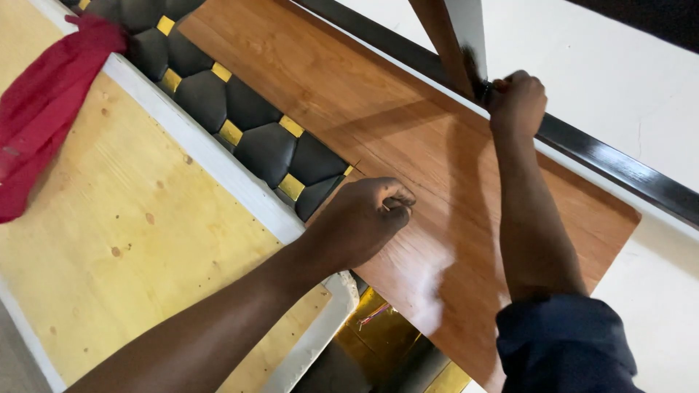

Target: Painting a black metal frame using a small sponge applicator dipped in a paint bucket

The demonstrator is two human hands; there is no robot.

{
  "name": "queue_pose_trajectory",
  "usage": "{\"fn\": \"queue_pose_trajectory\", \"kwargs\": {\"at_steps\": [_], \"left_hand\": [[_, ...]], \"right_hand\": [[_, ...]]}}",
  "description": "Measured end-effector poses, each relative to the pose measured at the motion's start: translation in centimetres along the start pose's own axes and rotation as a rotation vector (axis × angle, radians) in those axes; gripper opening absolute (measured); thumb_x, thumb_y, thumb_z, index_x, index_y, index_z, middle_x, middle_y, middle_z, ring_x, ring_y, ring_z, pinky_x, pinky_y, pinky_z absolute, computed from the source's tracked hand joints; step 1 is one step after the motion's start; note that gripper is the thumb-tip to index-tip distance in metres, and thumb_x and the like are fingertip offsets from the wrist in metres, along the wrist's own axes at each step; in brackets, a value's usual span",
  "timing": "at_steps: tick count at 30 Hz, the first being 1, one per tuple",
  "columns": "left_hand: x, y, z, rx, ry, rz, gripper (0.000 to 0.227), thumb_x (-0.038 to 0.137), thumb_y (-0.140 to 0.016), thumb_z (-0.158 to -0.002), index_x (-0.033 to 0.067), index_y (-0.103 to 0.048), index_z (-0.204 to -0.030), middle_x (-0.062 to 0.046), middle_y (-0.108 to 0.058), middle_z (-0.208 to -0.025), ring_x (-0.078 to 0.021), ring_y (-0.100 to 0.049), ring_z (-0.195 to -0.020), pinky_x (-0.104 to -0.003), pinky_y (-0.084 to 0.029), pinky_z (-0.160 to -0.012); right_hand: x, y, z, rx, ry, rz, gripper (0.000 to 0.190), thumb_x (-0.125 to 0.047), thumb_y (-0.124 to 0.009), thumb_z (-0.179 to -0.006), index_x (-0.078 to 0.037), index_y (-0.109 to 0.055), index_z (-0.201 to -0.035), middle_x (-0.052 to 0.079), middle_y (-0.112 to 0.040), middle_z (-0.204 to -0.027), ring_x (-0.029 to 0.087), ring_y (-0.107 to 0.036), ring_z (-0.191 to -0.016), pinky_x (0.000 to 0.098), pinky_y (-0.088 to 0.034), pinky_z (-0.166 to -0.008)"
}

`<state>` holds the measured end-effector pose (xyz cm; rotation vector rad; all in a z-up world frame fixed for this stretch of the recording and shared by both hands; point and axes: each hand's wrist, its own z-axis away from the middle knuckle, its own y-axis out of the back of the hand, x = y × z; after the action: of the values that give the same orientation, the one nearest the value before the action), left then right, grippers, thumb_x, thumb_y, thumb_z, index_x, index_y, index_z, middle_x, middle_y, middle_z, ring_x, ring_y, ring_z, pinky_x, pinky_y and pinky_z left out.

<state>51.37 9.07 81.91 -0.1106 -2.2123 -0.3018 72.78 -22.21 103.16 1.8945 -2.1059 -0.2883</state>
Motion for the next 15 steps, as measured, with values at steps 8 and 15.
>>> {"fn": "queue_pose_trajectory", "kwargs": {"at_steps": [8, 15], "left_hand": [[-0.1, -1.6, 1.3, -0.028, -0.017, 0.068, 0.038, 0.027, -0.053, -0.082, 0.0091, -0.075, -0.107, -0.001, -0.081, -0.105, -0.0126, -0.074, -0.1, -0.029, -0.055, -0.084], [0.7, -2.3, 0.5, -0.072, 0.061, 0.11, 0.043, 0.029, -0.053, -0.082, 0.0088, -0.074, -0.113, -0.004, -0.08, -0.113, -0.0164, -0.073, -0.107, -0.032, -0.055, -0.089]], "right_hand": [[-1.4, 1.5, 0.9, -0.029, 0.059, -0.017, 0.009, -0.01, -0.069, -0.092, -0.009, -0.077, -0.089, 0.012, -0.073, -0.088, 0.039, -0.069, -0.07, 0.0467, -0.051, -0.054], [-0.2, 0.9, 0.5, 0.01, 0.105, 0.129, 0.046, -0.037, -0.067, -0.099, -0.009, -0.056, -0.066, 0.009, -0.055, -0.069, 0.033, -0.051, -0.05, 0.0435, -0.035, -0.044]]}}
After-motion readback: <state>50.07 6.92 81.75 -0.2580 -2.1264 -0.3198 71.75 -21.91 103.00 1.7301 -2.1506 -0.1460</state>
